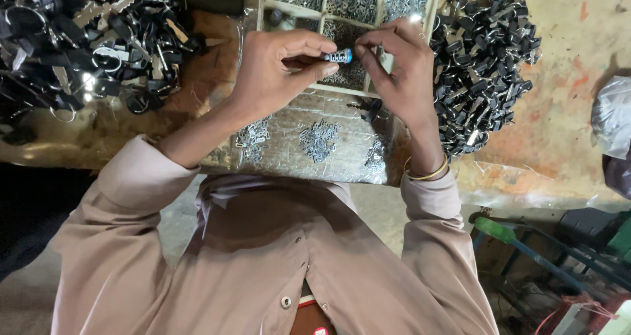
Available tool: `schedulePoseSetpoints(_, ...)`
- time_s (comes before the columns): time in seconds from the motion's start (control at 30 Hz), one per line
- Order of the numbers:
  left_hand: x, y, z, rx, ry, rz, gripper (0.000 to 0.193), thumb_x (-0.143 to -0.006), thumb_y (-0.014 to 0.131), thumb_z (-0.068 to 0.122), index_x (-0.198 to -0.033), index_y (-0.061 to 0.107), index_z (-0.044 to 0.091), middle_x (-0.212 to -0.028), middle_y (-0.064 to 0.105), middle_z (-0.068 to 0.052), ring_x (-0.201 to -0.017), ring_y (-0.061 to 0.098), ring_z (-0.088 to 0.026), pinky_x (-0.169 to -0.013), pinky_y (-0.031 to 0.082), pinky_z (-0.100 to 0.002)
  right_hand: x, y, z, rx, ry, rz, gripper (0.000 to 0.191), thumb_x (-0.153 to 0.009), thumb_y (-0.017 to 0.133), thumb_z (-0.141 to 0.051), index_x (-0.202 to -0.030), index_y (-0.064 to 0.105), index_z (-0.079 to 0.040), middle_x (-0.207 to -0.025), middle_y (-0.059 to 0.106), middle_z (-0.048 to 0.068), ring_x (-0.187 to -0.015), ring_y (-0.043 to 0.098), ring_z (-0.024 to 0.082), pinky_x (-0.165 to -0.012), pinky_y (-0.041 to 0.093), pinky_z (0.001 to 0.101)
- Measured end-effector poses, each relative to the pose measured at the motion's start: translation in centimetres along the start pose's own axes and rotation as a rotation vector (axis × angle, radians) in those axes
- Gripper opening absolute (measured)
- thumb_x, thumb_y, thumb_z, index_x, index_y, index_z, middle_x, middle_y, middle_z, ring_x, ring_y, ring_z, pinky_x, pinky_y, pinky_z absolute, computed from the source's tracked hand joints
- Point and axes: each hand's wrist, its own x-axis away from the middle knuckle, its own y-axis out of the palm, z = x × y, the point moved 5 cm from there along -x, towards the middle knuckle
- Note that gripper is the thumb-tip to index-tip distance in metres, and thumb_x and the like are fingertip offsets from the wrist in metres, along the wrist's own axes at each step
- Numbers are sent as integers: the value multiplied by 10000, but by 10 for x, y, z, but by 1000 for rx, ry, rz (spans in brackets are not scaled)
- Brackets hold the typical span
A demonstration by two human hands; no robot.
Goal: The person sits at a workbench assembling a small lock cylinder, picking tiny metal pins and springs by hand from a compartment tray and pressing them one at a time into the cylinder body held in the other hand. Piles of keys and padlock parts surround the work area on the table.
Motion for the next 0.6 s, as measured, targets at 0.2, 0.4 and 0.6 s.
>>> schedulePoseSetpoints(0.2, -2, 1, 2, -83, 49, 14, 212, -943, 826, 22, -1140, 759, -23, -1085, 791, -130, -951, 784, -158, -820, 665, -279, -1, 1, -3, -80, -60, 40, 210, -875, 827, 34, -1062, 779, -46, -1050, 710, 87, -984, 673, 245, -844, 533, 346)
schedulePoseSetpoints(0.4, -2, 2, -1, -117, 53, 13, 205, -941, 820, 23, -1130, 758, -29, -1081, 788, -138, -947, 794, -177, -822, 670, -284, -1, 7, -3, -38, -88, -43, 218, -874, 854, 30, -1063, 760, -26, -1057, 704, 85, -984, 630, 255, -856, 503, 357)
schedulePoseSetpoints(0.6, -5, 4, -4, -135, 56, 21, 210, -941, 819, 32, -1135, 760, -21, -1079, 783, -163, -936, 799, -195, -813, 681, -282, 4, 11, 2, -411, 95, 20, 187, -997, 758, 48, -1171, 741, -20, -1150, 674, 85, -1060, 648, 188, -921, 524, 292)
